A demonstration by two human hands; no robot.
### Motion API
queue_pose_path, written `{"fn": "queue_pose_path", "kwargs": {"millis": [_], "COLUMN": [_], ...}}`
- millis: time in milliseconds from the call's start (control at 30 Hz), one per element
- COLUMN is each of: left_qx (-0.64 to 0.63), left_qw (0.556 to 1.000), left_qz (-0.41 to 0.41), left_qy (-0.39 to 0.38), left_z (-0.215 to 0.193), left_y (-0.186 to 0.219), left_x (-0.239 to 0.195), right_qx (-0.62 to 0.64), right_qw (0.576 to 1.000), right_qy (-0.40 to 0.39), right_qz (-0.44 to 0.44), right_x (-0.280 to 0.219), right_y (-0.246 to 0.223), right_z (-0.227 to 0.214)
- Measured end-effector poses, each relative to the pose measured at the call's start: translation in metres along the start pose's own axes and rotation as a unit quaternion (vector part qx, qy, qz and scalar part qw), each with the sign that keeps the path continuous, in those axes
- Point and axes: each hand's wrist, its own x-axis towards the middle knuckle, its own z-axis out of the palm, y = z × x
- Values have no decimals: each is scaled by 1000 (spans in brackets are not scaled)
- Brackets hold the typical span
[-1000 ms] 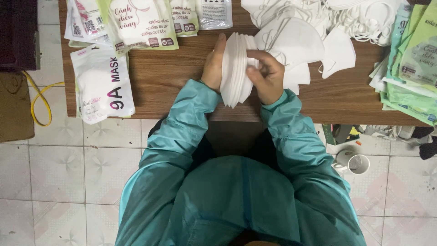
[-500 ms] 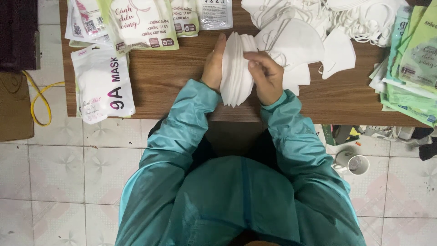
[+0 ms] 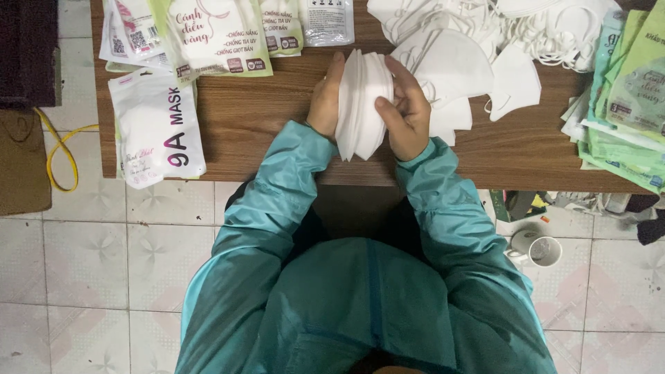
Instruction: Folding and stacking white face masks on a wooden table for packaging.
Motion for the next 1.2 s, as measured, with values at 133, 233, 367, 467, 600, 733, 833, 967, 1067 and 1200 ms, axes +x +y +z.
{"fn": "queue_pose_path", "kwargs": {"millis": [133,233,367,467,600,733,833,967,1067,1200], "left_qx": [-211,-275,-285,-256,-276,-271,-288,-286,-282,-287], "left_qw": [970,958,956,962,957,959,956,957,958,955], "left_qz": [-112,-73,-55,-79,-58,-64,-20,-4,25,67], "left_qy": [45,36,51,56,60,48,54,53,54,42], "left_z": [4,7,9,5,8,12,15,15,16,18], "left_y": [37,27,25,38,29,16,6,5,1,-6], "left_x": [-32,-28,-27,-37,-31,-20,-12,-13,-11,-7], "right_qx": [-103,-122,-86,-75,-69,-83,-210,-167,-147,-106], "right_qw": [995,992,996,997,998,996,974,984,987,993], "right_qy": [7,-12,-16,-11,-2,-15,-47,-31,-32,-28], "right_qz": [9,-6,-18,0,-10,-11,-77,-60,-48,-35], "right_x": [1,4,3,2,2,1,3,3,6,3], "right_y": [-9,-11,-8,-9,-8,-11,-11,-14,-19,-9], "right_z": [0,1,2,3,4,4,2,5,5,3]}}
